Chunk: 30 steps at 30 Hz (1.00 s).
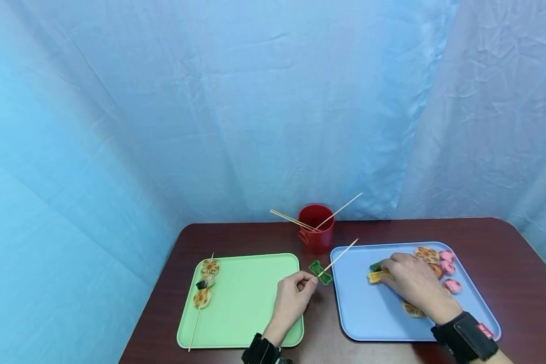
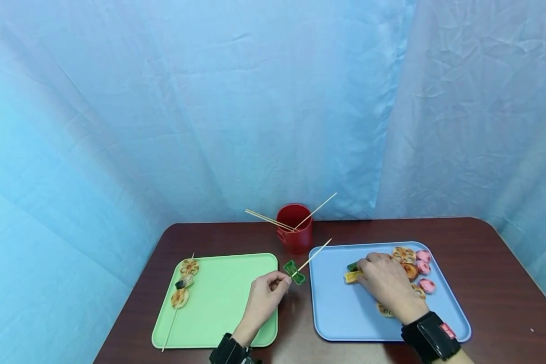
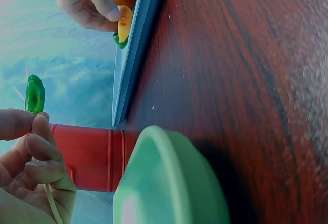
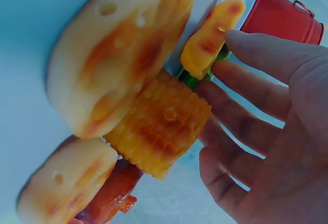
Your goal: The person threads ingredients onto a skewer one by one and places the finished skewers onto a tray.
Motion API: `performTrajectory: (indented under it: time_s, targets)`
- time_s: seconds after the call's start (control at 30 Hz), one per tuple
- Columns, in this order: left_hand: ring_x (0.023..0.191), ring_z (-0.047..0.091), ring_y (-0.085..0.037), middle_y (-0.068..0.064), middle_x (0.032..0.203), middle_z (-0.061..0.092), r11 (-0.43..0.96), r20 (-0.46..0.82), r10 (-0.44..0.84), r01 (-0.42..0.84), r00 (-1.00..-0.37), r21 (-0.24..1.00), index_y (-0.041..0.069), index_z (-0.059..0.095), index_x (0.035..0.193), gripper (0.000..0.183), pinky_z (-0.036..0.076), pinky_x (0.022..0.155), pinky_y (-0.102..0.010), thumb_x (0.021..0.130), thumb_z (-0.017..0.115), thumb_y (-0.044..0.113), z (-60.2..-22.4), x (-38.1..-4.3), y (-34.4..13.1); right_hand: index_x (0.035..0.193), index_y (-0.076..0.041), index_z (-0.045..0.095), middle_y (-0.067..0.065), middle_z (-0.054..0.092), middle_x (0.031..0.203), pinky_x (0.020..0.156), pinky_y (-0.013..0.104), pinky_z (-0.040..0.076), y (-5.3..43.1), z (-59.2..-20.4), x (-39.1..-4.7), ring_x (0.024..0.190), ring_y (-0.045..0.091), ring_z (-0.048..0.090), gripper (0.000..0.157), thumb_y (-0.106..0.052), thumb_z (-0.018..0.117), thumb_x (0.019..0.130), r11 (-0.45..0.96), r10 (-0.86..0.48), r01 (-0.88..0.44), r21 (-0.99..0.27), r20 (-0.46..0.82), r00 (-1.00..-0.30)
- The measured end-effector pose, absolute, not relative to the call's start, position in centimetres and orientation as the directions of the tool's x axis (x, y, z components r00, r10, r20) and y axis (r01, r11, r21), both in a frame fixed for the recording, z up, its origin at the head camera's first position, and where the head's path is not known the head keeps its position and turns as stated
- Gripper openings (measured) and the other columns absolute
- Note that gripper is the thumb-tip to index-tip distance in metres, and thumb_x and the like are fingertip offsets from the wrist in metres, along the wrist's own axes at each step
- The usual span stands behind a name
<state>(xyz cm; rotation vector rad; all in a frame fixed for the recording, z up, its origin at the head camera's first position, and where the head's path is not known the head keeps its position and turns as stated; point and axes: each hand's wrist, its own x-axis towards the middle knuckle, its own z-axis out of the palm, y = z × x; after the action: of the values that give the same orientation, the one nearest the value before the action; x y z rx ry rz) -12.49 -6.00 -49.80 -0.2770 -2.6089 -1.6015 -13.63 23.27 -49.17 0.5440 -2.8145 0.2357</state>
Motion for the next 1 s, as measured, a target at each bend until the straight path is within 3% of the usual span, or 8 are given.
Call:
performTrajectory:
  time_s: [0.33,0.77,1.0]
  targets:
    - [0.054,0.047,-0.003,0.01,0.06,0.052,0.442,0.143,0.114,0.18,-0.983,0.879,0.01,0.074,0.083,0.015,0.038,0.049,-0.019,0.089,0.065,0.021,-49.74,-12.45,-6.0,0.09,-0.013,0.072,-0.004,0.058,0.079,0.069,0.044,0.047,23.11,-49.21,-13.6,0.076,0.018,0.054,0.025,-0.03,0.08,0.073,0.921,-0.344,-0.375,-0.106,0.232,-0.91]
    - [0.053,0.047,-0.003,0.01,0.06,0.052,0.44,0.15,0.119,0.188,-0.981,0.878,0.009,0.074,0.084,0.016,0.037,0.048,-0.019,0.089,0.065,0.021,-49.77,-12.47,-6.05,0.082,-0.019,0.07,-0.009,0.061,0.077,0.064,0.038,0.047,23.21,-49.12,-13.72,0.07,0.011,0.056,0.012,-0.026,0.078,0.076,0.909,-0.361,-0.387,-0.155,0.172,-0.917]
    - [0.054,0.047,-0.003,0.01,0.06,0.052,0.439,0.154,0.114,0.189,-0.981,0.878,0.009,0.074,0.083,0.016,0.037,0.048,-0.019,0.089,0.065,0.021,-49.78,-12.46,-6.11,0.076,-0.021,0.066,-0.012,0.055,0.069,0.056,0.031,0.042,23.01,-49.08,-13.78,0.06,0.004,0.046,0.01,-0.023,0.076,0.08,0.91,-0.342,-0.368,-0.191,0.154,-0.927]
